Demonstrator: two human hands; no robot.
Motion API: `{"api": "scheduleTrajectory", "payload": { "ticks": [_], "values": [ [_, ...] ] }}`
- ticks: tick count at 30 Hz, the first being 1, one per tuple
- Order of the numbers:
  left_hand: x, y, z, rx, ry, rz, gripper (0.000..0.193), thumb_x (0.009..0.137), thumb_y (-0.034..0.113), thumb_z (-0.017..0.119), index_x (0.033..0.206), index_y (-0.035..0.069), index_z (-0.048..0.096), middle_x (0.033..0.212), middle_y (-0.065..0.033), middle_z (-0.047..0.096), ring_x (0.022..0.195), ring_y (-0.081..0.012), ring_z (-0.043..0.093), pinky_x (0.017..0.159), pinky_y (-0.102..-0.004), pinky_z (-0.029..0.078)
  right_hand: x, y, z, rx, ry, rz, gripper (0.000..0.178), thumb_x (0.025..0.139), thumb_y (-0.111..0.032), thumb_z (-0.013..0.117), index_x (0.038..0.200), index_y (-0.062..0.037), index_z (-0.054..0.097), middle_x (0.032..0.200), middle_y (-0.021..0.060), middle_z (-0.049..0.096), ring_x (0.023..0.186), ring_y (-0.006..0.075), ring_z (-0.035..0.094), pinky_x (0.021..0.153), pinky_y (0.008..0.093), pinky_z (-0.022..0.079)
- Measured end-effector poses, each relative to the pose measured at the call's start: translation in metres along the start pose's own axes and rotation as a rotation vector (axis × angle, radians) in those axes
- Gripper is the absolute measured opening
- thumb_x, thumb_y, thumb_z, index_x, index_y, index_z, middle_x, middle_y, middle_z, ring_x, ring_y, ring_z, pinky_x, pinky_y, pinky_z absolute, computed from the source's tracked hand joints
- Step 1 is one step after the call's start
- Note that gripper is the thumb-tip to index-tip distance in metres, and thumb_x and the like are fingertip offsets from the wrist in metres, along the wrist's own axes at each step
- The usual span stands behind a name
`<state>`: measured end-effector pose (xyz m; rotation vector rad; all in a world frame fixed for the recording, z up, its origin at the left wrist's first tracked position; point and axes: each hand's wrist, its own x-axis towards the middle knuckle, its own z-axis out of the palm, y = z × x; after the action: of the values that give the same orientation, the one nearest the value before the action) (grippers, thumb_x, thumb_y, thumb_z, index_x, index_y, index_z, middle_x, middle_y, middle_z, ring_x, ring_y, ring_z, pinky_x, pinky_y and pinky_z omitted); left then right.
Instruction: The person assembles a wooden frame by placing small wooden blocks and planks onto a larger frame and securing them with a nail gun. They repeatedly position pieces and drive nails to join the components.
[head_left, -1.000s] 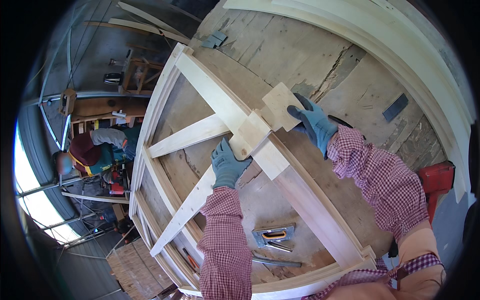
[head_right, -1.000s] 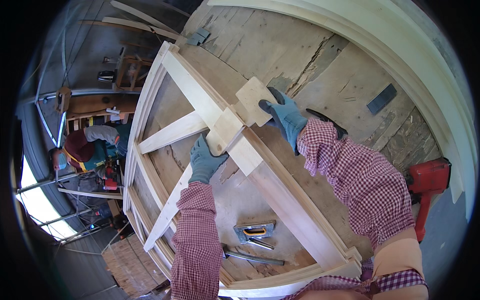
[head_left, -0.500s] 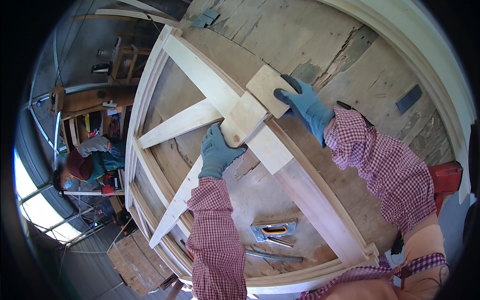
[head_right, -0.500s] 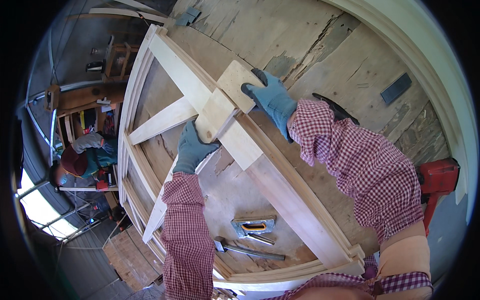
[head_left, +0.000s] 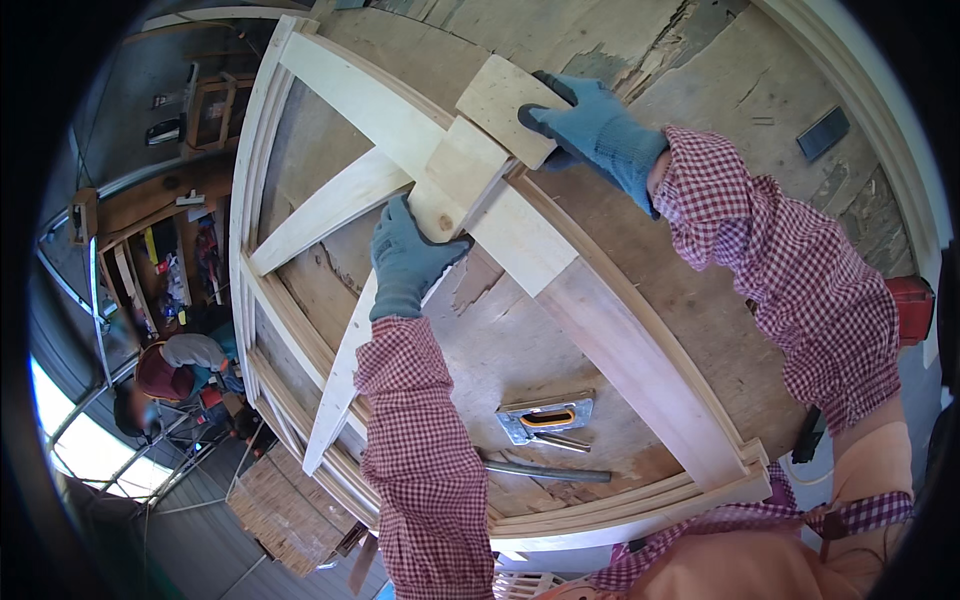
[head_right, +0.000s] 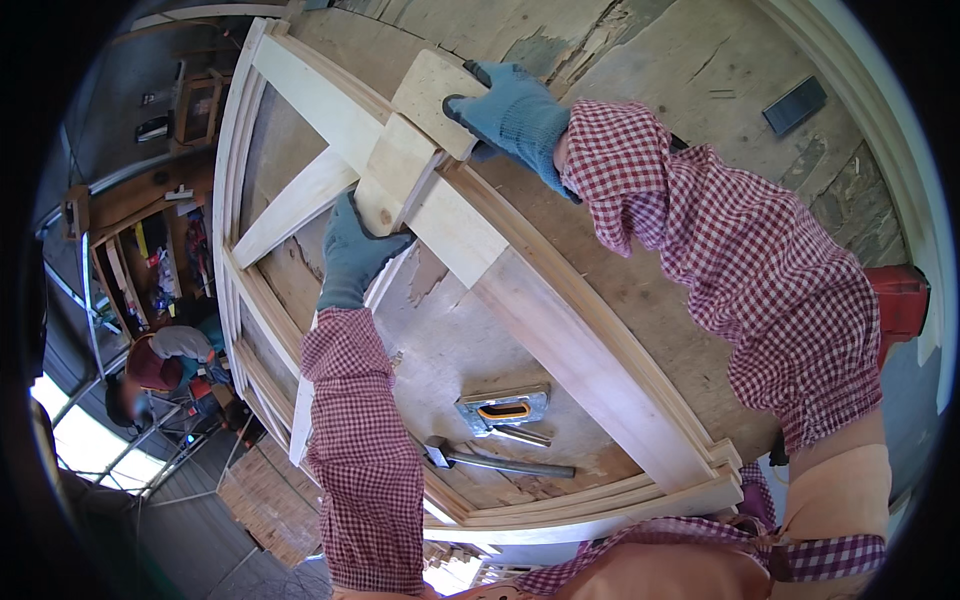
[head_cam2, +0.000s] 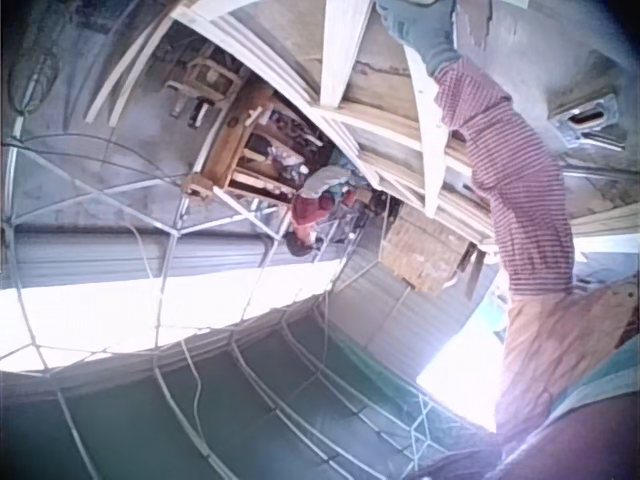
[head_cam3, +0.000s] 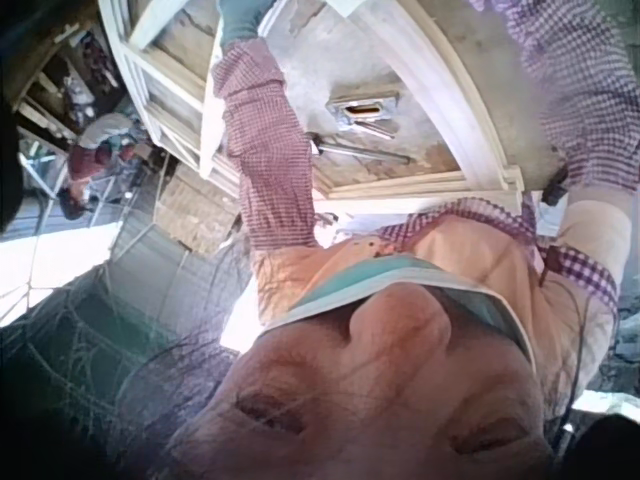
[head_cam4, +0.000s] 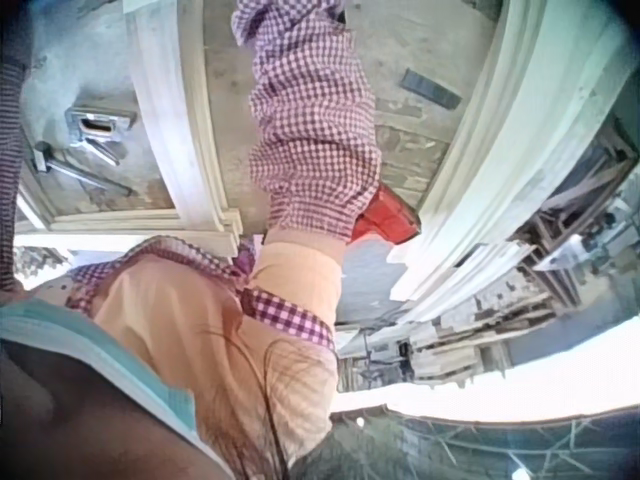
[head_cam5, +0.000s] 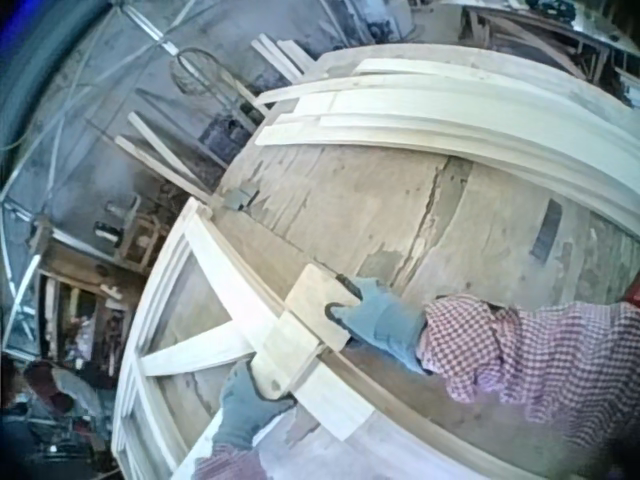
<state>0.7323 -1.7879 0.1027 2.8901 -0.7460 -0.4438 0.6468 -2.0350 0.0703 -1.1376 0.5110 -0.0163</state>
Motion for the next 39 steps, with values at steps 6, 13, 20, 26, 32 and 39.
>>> {"api": "scheduleTrajectory", "payload": {
  "ticks": [6,13,20,26,32,39],
  "values": [
    [0.002,0.000,0.000,0.031,-0.005,0.012,0.081,0.050,0.037,0.082,0.113,0.003,0.045,0.106,-0.0167,0.055,0.100,-0.0313,0.054,0.085,-0.0385,0.044,-0.008,-0.009,-0.001,-0.065,0.000,0.024,0.049,0.084,-0.019,0.062,0.126,0.0000,0.047,0.109,0.0150,0.059,0.086,0.0203,0.064,0.059,0.0305,0.060],
    [0.000,-0.001,0.000,0.056,0.002,0.011,0.081,0.051,0.040,0.081,0.113,0.003,0.045,0.106,-0.0161,0.056,0.101,-0.0305,0.054,0.086,-0.0377,0.044,-0.007,-0.004,0.005,-0.122,0.036,-0.023,0.055,0.083,-0.022,0.063,0.130,-0.0014,0.043,0.110,0.0147,0.058,0.087,0.0196,0.064,0.059,0.0301,0.059],
    [0.002,0.007,-0.005,0.051,-0.057,-0.021,0.083,0.051,0.040,0.081,0.116,0.003,0.046,0.110,-0.0147,0.055,0.102,-0.0293,0.055,0.087,-0.0372,0.044,-0.005,0.000,0.005,-0.114,0.048,-0.037,0.053,0.084,-0.021,0.062,0.130,-0.0016,0.043,0.111,0.0144,0.058,0.086,0.0198,0.064,0.057,0.0301,0.059],
    [0.004,0.006,-0.003,0.068,-0.038,-0.004,0.086,0.050,0.038,0.081,0.120,0.003,0.044,0.111,-0.0151,0.056,0.102,-0.0296,0.055,0.088,-0.0367,0.044,-0.009,-0.003,0.007,-0.105,0.047,-0.029,0.053,0.085,-0.021,0.062,0.130,-0.0021,0.042,0.111,0.0140,0.058,0.085,0.0200,0.064,0.058,0.0301,0.059],
    [0.001,0.005,0.002,0.072,0.009,-0.007,0.085,0.050,0.034,0.082,0.120,0.004,0.044,0.111,-0.0159,0.056,0.103,-0.0308,0.055,0.089,-0.0372,0.043,-0.006,0.003,0.004,-0.087,0.039,-0.039,0.053,0.085,-0.022,0.062,0.130,-0.0024,0.043,0.110,0.0136,0.058,0.092,0.0204,0.062,0.062,0.0311,0.059],
    [0.001,-0.001,0.006,0.010,0.012,-0.017,0.085,0.050,0.037,0.081,0.119,0.005,0.044,0.113,-0.0151,0.054,0.106,-0.0309,0.051,0.092,-0.0384,0.040,-0.001,-0.004,-0.005,0.041,0.110,-0.002,0.051,0.082,-0.024,0.066,0.127,-0.0071,0.048,0.111,0.0133,0.059,0.094,0.0212,0.062,0.066,0.0331,0.059]
  ]
}}
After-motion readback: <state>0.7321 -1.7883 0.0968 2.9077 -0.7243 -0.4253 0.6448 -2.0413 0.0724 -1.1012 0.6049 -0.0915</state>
